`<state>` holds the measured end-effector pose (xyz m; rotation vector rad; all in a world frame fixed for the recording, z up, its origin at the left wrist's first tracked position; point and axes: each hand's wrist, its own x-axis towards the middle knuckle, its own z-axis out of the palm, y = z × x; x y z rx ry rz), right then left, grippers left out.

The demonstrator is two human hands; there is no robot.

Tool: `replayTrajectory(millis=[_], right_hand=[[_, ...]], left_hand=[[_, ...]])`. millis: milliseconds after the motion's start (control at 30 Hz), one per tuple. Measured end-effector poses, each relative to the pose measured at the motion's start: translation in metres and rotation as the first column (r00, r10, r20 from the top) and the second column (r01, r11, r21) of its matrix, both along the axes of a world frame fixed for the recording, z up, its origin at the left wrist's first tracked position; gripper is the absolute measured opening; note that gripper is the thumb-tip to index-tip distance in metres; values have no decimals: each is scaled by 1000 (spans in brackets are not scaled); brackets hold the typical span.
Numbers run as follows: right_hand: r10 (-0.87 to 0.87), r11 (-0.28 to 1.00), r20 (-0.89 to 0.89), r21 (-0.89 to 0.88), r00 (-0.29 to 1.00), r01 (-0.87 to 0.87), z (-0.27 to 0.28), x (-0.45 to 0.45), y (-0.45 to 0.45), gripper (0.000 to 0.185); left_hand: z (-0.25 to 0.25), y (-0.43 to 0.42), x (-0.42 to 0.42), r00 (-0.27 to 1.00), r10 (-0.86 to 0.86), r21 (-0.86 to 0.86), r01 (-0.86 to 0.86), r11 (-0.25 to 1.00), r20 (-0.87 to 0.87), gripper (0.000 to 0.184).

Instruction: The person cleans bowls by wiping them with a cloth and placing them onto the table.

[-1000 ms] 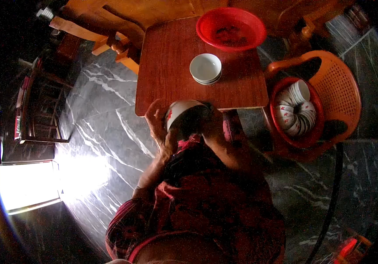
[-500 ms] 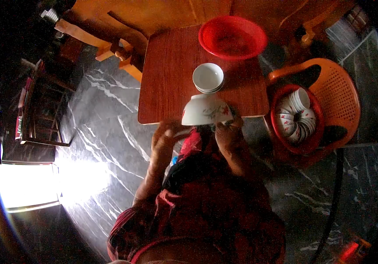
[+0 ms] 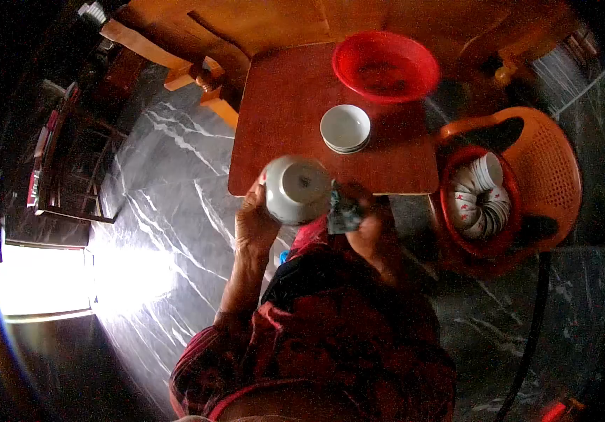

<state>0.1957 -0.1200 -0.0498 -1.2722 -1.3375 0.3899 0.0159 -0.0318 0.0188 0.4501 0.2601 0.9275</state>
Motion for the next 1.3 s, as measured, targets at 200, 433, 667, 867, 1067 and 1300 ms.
replayTrajectory(millis=[200,433,667,867,1067,1300], right_hand=[[0,969,-511,-211,859,-126,70,-11,-3,48],[76,977,392,157,917,-148,76,-36,35,60],[203,978,95,23,974,-206,84,-20,41,37],[301,782,-763,-146,572,-606,69,12,47,46],[175,856,-829,-138,531,-497,71,4,41,43],[-163,926,529,-209,833,314,13,-2,52,37]], left_hand=[[-10,3,10,871,368,300,-274,914,-324,32],[-31,-16,17,750,436,472,-189,861,-497,26],[-18,-12,-2,697,411,650,105,753,-588,29],[4,-24,5,749,305,602,153,784,-588,34],[-24,-16,-9,744,302,603,166,781,-596,26],[-19,-29,14,576,443,612,128,781,-687,23]])
